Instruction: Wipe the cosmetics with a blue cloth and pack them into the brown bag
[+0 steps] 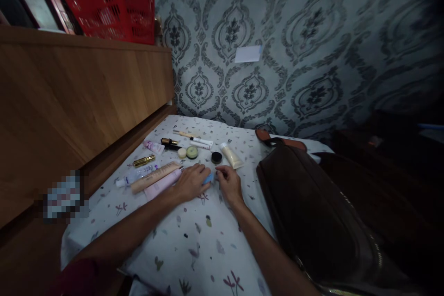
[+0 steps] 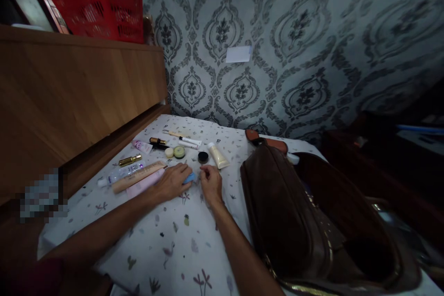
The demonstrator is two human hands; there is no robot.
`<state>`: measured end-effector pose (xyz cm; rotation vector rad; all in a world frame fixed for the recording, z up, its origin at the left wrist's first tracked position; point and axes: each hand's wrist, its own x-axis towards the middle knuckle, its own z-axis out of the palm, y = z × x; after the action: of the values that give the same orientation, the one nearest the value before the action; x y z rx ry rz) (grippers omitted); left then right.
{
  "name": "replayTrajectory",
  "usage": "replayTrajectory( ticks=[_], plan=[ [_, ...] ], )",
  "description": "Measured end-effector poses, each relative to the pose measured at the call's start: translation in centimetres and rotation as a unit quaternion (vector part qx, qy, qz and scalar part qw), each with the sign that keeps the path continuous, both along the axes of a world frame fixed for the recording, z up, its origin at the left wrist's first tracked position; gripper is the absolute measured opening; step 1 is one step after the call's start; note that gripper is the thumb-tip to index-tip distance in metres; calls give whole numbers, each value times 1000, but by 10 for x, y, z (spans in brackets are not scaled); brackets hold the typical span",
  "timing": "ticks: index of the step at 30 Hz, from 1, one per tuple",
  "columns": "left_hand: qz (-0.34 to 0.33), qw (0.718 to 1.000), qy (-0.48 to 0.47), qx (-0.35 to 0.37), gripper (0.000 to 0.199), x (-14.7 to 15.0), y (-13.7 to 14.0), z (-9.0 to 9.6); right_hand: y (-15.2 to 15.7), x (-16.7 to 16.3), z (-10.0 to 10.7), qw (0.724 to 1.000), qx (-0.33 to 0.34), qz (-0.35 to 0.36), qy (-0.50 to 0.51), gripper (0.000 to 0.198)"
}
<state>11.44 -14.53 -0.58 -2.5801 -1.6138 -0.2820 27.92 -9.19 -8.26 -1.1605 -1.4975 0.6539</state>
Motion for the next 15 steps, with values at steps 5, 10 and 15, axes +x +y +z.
replayTrajectory(
  ticks=[5,10,15],
  plan=[
    [115,993,-6,31,24,-31,20,26,2,-1,-3,1000,-4,-2,5,25],
    [214,977,15,-17,36,-81,66,31,0,-1,-2,1000,-8,6,5,25],
    [226,973,20,-45,42,-101,90,16,0,-1,0,1000,-11,9,6,24]
  ],
)
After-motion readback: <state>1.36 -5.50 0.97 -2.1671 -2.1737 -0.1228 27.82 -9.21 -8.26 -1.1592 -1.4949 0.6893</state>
